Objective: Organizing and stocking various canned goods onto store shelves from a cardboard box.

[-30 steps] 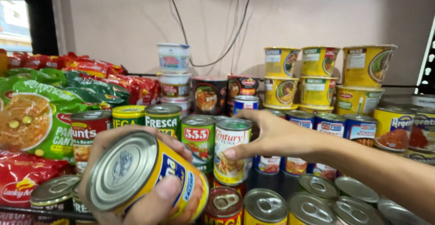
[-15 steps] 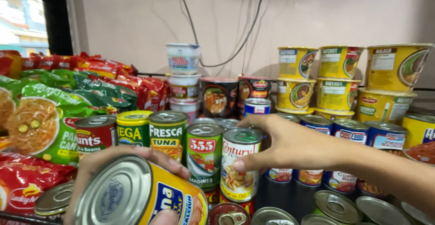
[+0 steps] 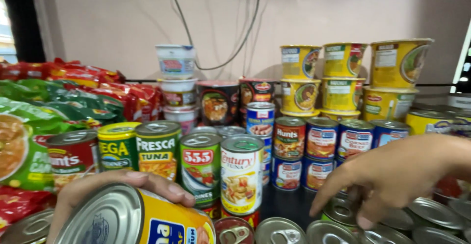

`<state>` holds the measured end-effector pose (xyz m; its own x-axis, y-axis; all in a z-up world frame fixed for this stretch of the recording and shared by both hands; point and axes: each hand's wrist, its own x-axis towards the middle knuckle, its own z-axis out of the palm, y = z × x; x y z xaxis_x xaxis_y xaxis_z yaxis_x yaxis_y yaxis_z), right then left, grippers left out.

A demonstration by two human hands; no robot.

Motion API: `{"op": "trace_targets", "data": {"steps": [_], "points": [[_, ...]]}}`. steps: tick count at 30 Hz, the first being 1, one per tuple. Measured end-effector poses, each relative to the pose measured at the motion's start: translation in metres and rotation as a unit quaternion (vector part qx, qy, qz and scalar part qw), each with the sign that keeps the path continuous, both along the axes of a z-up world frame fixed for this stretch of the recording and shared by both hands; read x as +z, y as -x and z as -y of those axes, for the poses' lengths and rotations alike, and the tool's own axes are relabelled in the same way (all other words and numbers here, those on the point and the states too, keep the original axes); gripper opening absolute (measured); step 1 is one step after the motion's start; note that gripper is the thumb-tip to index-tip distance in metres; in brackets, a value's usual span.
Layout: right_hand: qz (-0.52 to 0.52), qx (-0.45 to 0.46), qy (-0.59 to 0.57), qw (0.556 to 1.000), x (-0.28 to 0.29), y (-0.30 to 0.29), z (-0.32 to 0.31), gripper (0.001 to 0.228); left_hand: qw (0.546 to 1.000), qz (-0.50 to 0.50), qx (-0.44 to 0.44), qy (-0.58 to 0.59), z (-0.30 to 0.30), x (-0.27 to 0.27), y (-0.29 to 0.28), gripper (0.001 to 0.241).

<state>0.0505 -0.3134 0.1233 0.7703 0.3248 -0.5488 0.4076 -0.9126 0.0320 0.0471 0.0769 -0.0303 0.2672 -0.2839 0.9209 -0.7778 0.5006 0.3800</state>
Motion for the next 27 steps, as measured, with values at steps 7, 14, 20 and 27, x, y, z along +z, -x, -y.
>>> {"op": "trace_targets", "data": {"steps": [7, 14, 20, 27], "points": [[-0.111, 0.007, -0.177, 0.978, -0.007, -0.006, 0.009, 0.056, 0.966, -0.040, 0.245, 0.068, 0.088, 0.018, 0.033, 0.058], [-0.091, 0.054, -0.188, 0.976, -0.016, -0.020, 0.013, 0.043, 0.976, -0.107, 0.192, -0.003, 0.134, 0.104, 0.048, 0.045], [-0.020, 0.005, -0.125, 0.992, -0.018, -0.003, -0.015, 0.037, 0.974, -0.044, 0.222, -0.021, 0.151, 0.106, 0.046, 0.048], [-0.030, -0.039, -0.161, 0.986, -0.026, -0.017, -0.007, 0.037, 0.947, -0.010, 0.317, 0.057, 0.148, 0.096, 0.048, 0.044]]}}
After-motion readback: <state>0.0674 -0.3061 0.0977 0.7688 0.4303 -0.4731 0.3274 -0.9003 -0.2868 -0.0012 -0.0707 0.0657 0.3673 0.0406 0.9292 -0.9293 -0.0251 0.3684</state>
